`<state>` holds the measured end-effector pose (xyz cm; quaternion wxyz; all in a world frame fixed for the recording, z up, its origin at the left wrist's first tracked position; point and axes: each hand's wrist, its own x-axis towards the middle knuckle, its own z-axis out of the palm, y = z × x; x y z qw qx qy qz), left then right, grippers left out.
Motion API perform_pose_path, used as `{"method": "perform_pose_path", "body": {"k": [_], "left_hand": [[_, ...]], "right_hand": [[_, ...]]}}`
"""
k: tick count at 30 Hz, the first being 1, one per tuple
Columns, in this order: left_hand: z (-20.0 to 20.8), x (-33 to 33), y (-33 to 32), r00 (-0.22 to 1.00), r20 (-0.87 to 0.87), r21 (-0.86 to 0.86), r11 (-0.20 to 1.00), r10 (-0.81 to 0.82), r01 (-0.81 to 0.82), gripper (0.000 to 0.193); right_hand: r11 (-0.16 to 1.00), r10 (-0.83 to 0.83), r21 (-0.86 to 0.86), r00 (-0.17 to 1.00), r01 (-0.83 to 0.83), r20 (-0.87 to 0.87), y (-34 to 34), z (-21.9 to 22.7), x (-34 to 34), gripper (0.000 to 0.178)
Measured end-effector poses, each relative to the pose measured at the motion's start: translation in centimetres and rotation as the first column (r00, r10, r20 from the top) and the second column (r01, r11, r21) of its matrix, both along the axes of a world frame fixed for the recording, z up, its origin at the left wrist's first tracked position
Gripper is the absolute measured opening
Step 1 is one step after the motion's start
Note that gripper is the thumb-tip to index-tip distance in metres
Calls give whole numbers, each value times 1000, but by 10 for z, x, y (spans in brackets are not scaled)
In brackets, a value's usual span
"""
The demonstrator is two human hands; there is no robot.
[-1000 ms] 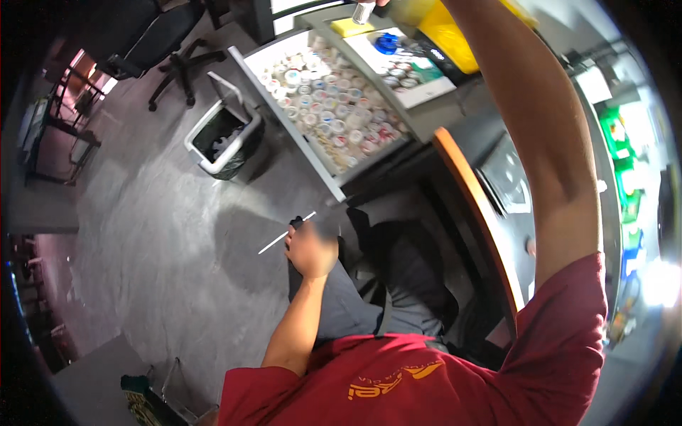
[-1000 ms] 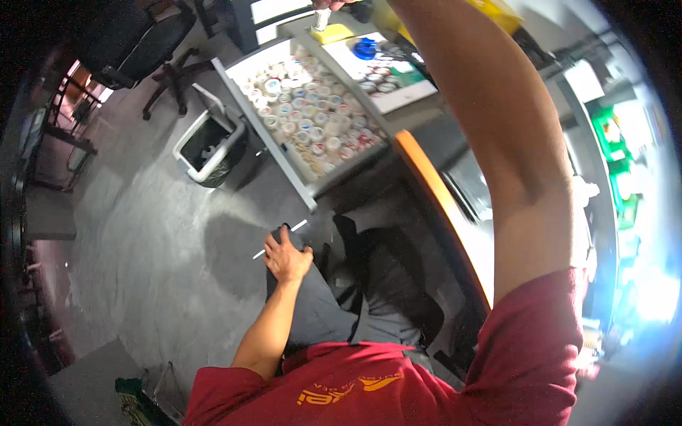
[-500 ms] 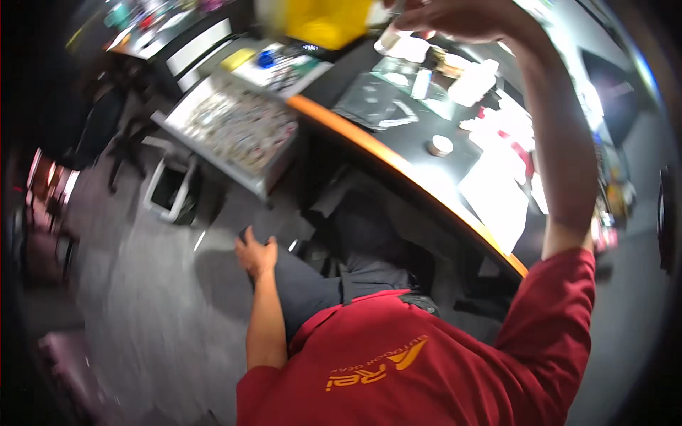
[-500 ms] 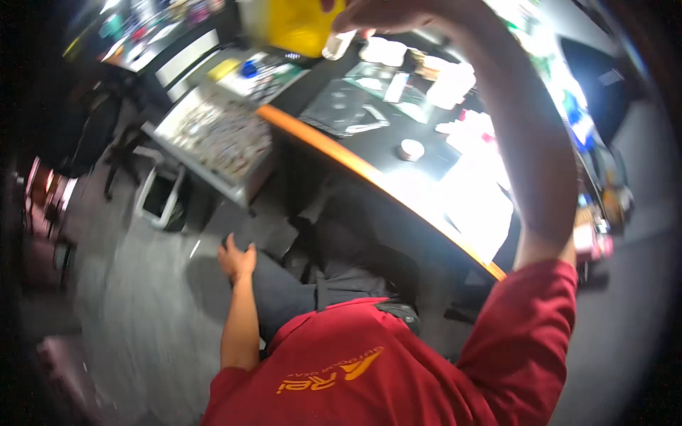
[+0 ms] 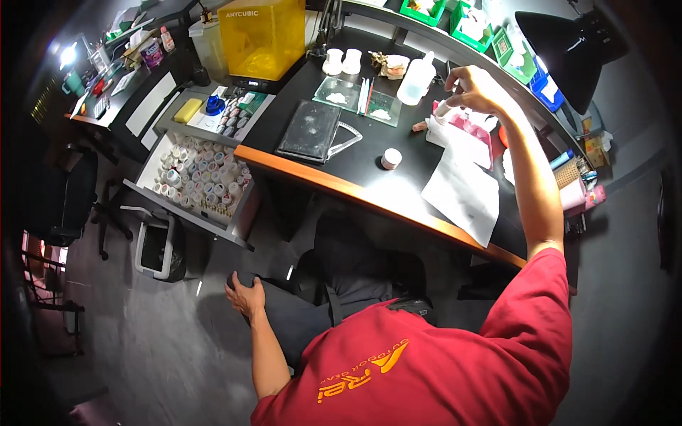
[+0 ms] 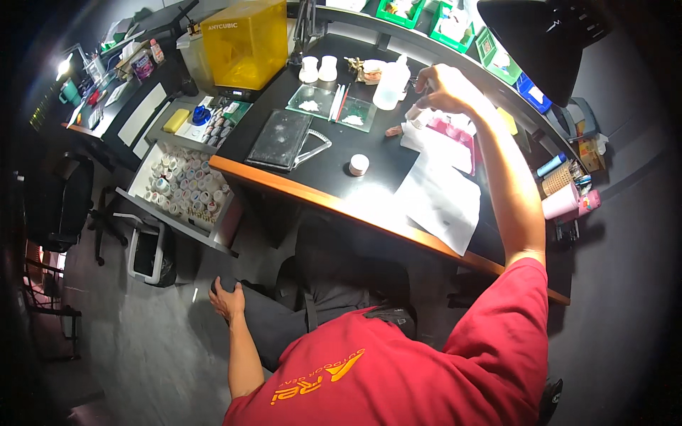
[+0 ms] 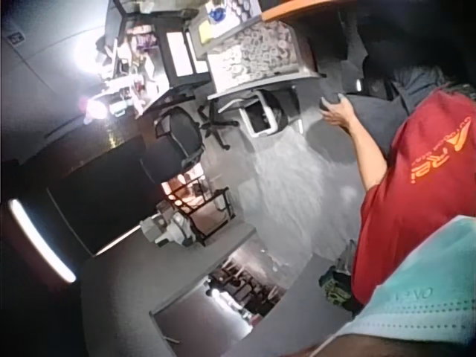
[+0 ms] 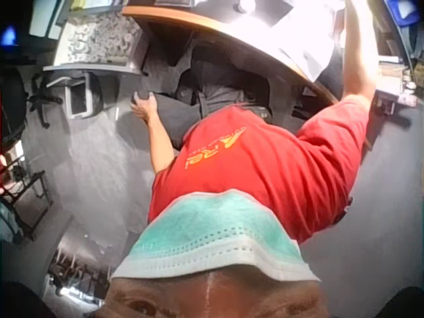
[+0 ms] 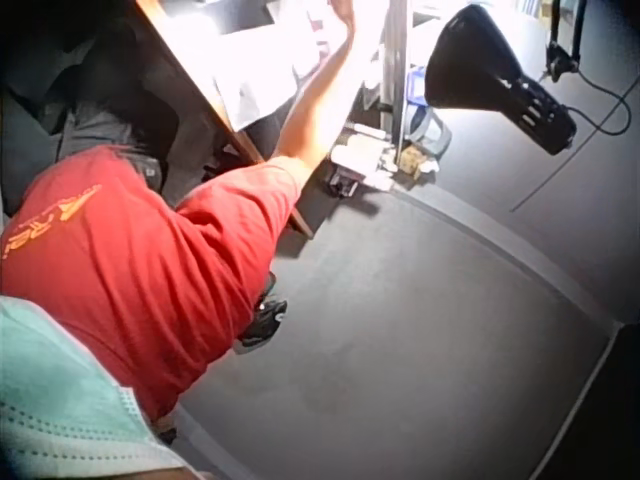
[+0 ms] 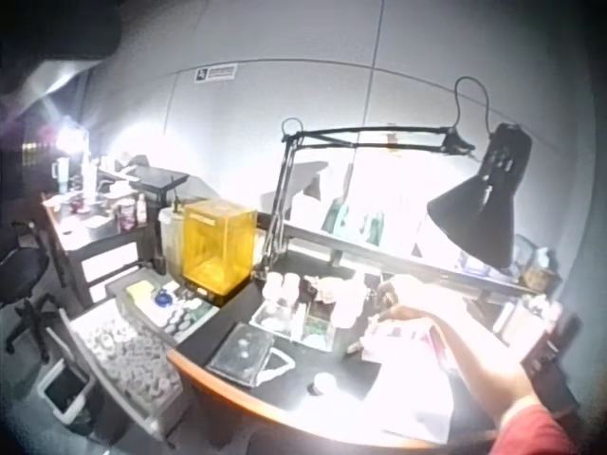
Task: Picking up dental stain containers from a drawer and preparing a color palette on a laboratory bench.
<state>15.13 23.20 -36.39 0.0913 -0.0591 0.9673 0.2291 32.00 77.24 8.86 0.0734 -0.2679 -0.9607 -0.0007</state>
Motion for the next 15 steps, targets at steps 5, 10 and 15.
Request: {"method": "perform_pose_path", "body": {"k": [5,10,15], "left_hand": [[4,-1,3,999,48,-34,999,11,-9,76],[6,-2,5,998,65,10,1000,13,-13,76],[1,-2,0,999,50,-18,1000,5,-4,76]], "right_hand": [[1000,-7,-30,998,5,-56,20,-41,-27,39],[982,-148,-122,989,143,-28,36,-65,-46,40],[988,-111,-104,994,111,1,26,-76,-60,39]]}}
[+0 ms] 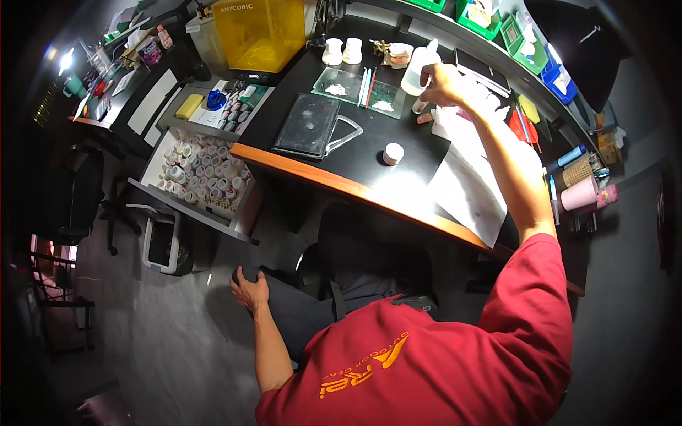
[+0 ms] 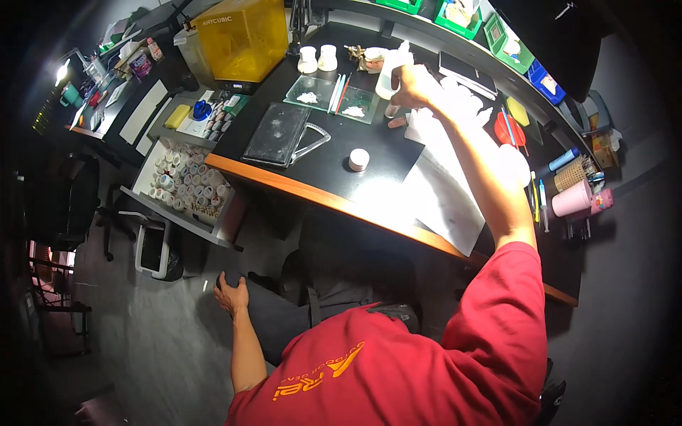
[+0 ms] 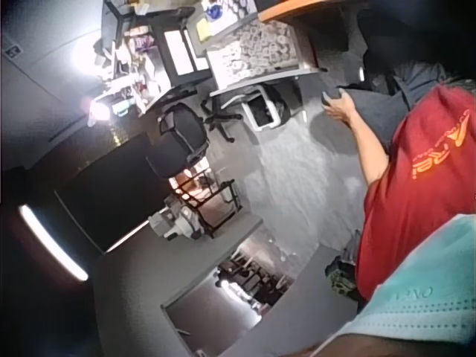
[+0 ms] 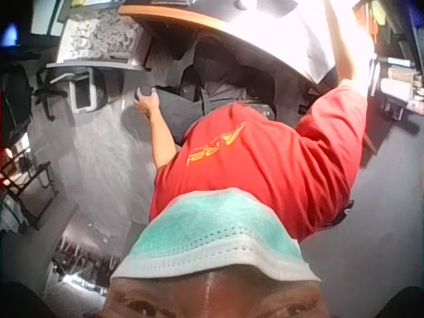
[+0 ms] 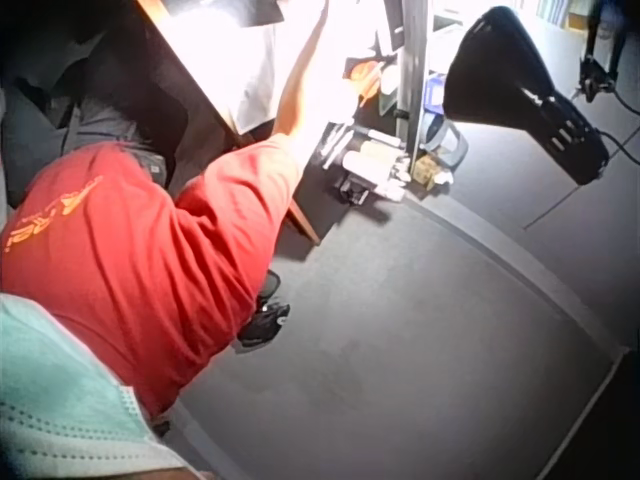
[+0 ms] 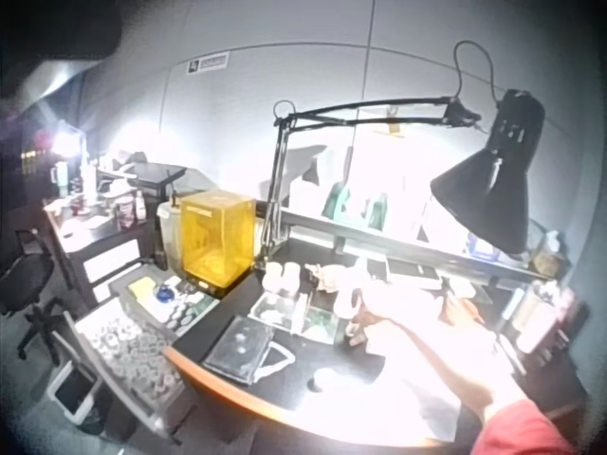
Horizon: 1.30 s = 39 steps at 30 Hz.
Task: Picking up dental stain containers from a drawer and preparing a color palette on a laboratory bench.
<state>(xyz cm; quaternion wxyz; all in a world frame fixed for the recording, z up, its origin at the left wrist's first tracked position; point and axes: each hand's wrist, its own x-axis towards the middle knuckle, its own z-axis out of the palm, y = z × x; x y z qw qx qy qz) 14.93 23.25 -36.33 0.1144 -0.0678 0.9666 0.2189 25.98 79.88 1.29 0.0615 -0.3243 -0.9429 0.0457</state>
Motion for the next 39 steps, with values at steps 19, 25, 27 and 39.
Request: {"method": "perform_pose_path", "body": {"k": [19,25,27,39], "left_hand": [[-4,-1,-3,999,-30,15,1000,18,-18,73],[-4,0,-3,999,-32,22,1000,5,-4,74],[-3,-1,-4,1000,-23,22,1000,5,-4,74],[-8,-29,12,967,-214,247,950,-139,191,82]], "right_hand": [[798,-56,-552,881,-243,-470,-58,-21,48,31],[987,128,-24,864,-160,-486,-52,-62,65,38],[988,127,-10,858,-152,-498,-63,-64,64,41],[995,94,35,733,-95,-674,-88,-16,158,29]]}}
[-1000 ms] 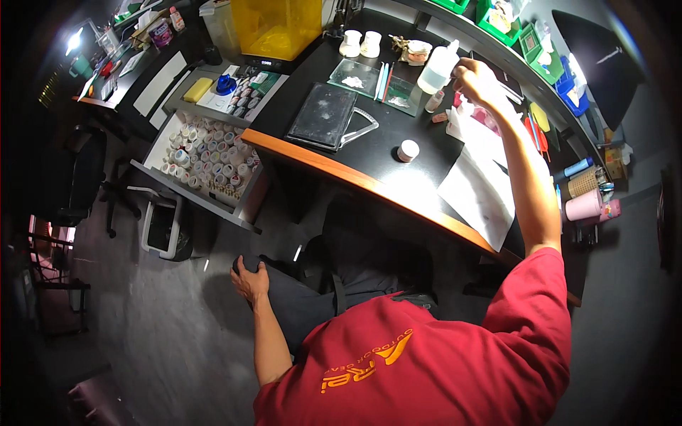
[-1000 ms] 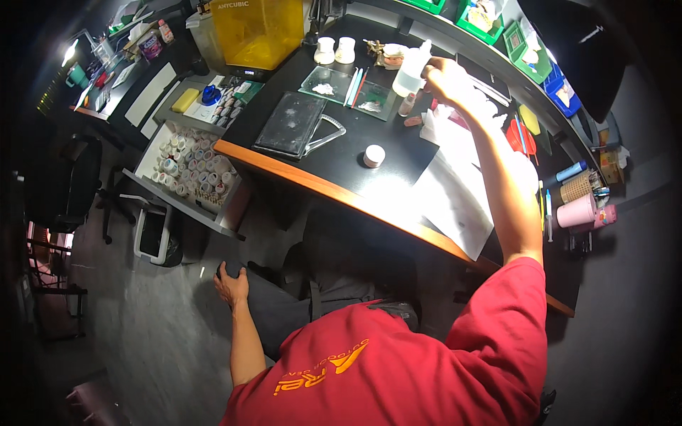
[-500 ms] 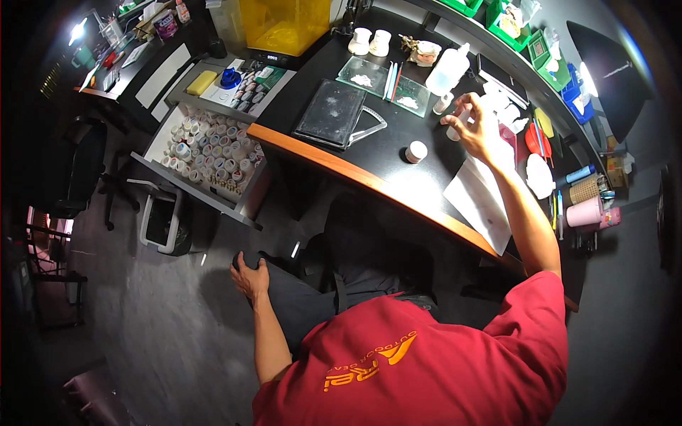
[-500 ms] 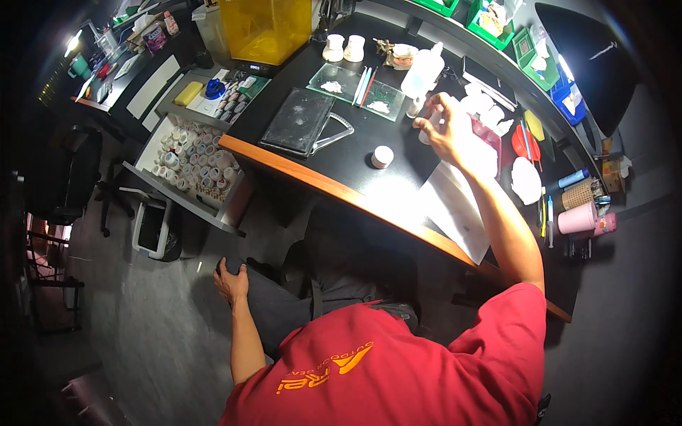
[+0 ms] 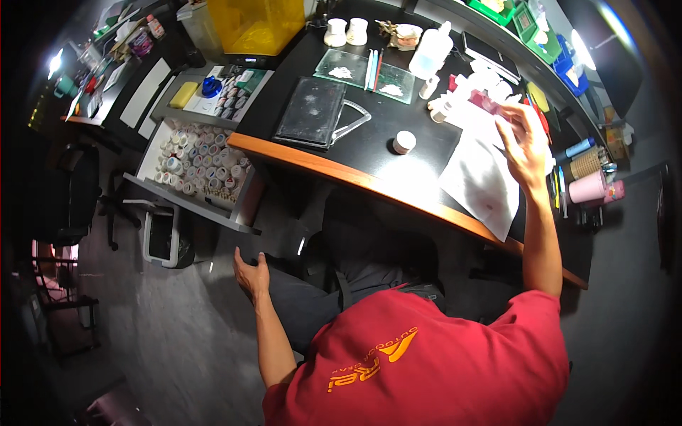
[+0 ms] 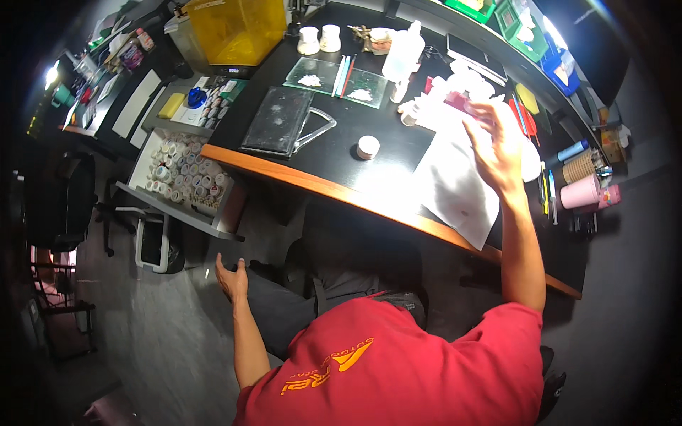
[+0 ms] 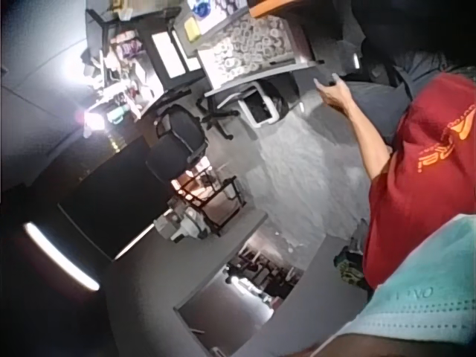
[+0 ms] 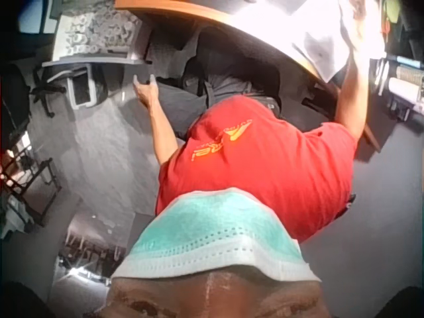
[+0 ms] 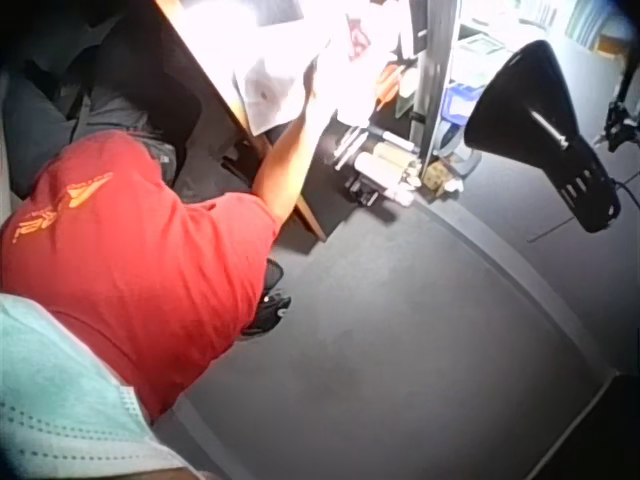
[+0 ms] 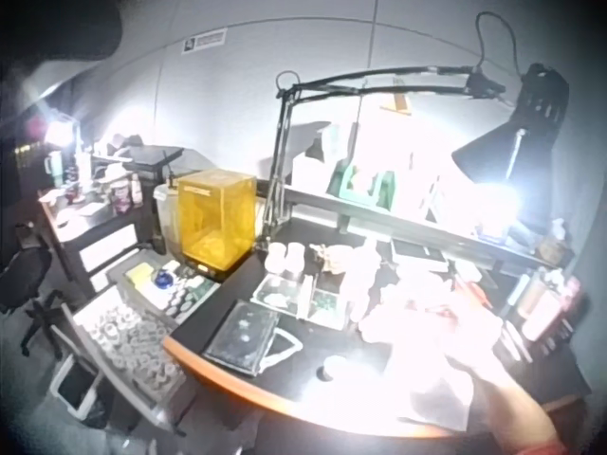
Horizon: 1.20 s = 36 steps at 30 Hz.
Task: Picking up dental stain containers from a drawer and preparing a color palette on a laboratory bench.
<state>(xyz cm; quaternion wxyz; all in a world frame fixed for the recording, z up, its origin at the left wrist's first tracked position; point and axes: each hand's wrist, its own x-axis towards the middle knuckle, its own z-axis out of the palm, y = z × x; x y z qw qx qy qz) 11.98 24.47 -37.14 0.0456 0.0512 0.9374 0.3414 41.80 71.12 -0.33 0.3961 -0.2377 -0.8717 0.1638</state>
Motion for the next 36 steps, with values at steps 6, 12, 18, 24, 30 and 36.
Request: {"method": "perform_pose_path", "body": {"k": [6,12,18,24,30,36], "left_hand": [[7,-43,65,997,39,331,941,66,-75,76],[-5,-63,63,980,199,584,800,25,-139,68],[10,-76,76,946,293,526,850,-140,-37,66],[-31,-93,98,951,151,725,685,-270,79,92],[-30,-96,141,878,228,829,556,-422,52,81],[-53,-113,147,864,218,797,593,-454,111,81]], "right_hand": [[930,-341,-169,938,327,-62,2,-38,107,19],[767,-638,-162,767,621,-75,-23,-100,185,11],[679,-734,-70,673,731,-91,-40,-95,170,19],[653,-755,-110,632,749,-175,-25,-104,182,17],[666,-740,-140,623,733,-254,-37,-95,171,18],[649,-758,-129,625,750,-186,-51,-91,160,17]]}}
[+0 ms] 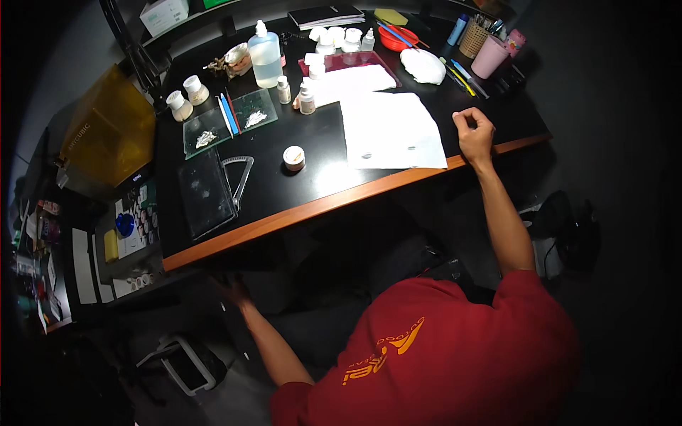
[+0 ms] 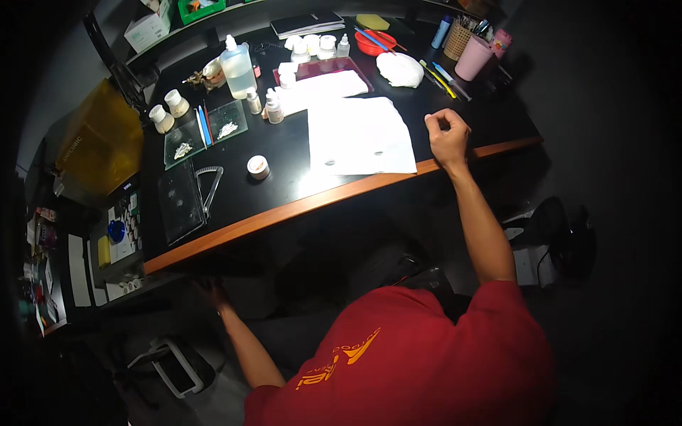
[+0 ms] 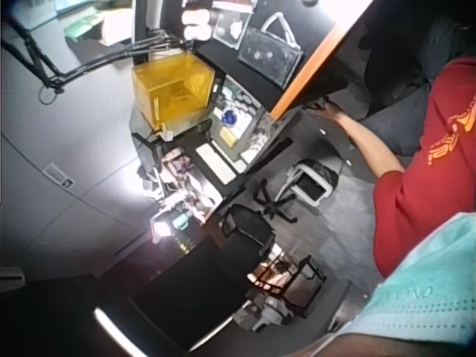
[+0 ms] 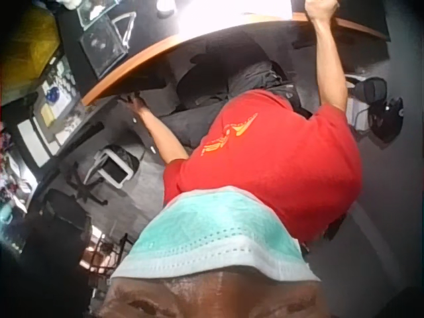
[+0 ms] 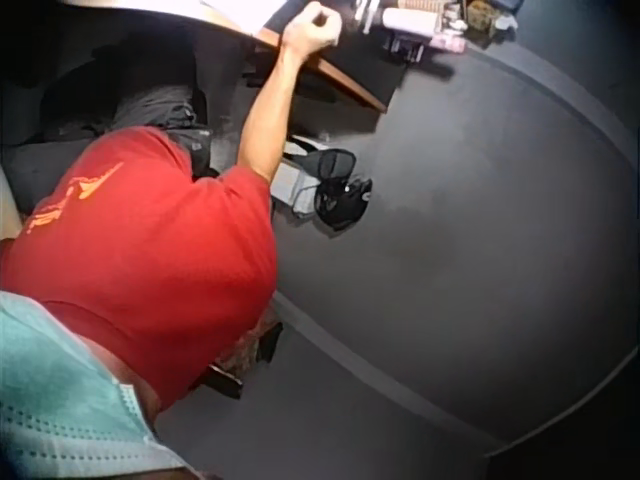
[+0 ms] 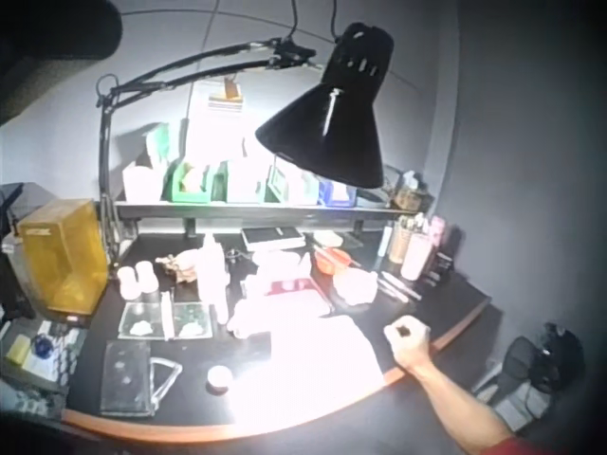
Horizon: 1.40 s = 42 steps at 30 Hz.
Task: Picking up dental stain containers from a drawer and preparing a color palette on a laboratory bench.
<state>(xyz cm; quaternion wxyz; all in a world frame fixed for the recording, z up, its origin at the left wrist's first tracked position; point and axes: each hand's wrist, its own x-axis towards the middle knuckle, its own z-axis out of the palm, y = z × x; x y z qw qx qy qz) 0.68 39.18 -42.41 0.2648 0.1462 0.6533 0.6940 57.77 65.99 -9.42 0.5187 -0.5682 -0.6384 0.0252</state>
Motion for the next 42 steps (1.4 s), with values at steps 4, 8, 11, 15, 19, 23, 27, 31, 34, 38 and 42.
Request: {"method": "perform_pose_path", "body": {"k": [4,8,11,15,19,23,27,31,34,38,42], "left_hand": [[-6,19,-21,1000,-26,-58,998,11,-13,72],[9,51,-55,987,101,-291,945,-124,149,66],[51,99,-63,947,-94,-465,855,-307,231,50],[93,126,-75,962,-10,-462,854,-274,239,47],[139,155,-67,960,-136,-428,889,-243,165,48],[180,176,-63,919,-262,-440,884,-294,157,46],[214,199,-58,825,-407,-498,852,-392,159,44],[239,238,-21,774,-426,-565,806,-469,177,43],[206,223,-17,572,-599,-641,764,-560,76,50],[174,210,10,590,-492,-738,666,-640,106,42],[132,202,42,629,-282,-814,528,-724,243,25]], "right_hand": [[999,1,-44,996,2,87,-6,3,-11,16],[998,56,28,998,-56,4,-10,3,-10,15],[992,103,83,987,-93,-124,-15,4,-1,17],[974,218,121,934,-191,-284,-11,-3,11,18],[950,303,177,902,-259,-306,-18,2,11,17],[950,313,90,896,-300,-316,-31,9,20,14],[912,410,182,838,-368,-361,-34,14,23,15],[749,529,11,588,-662,-612,-32,13,51,15],[564,622,-39,455,-825,-637,-14,29,69,15],[698,623,-57,645,-714,-443,22,92,131,15],[847,525,56,816,-528,-244,75,138,181,10]]}}
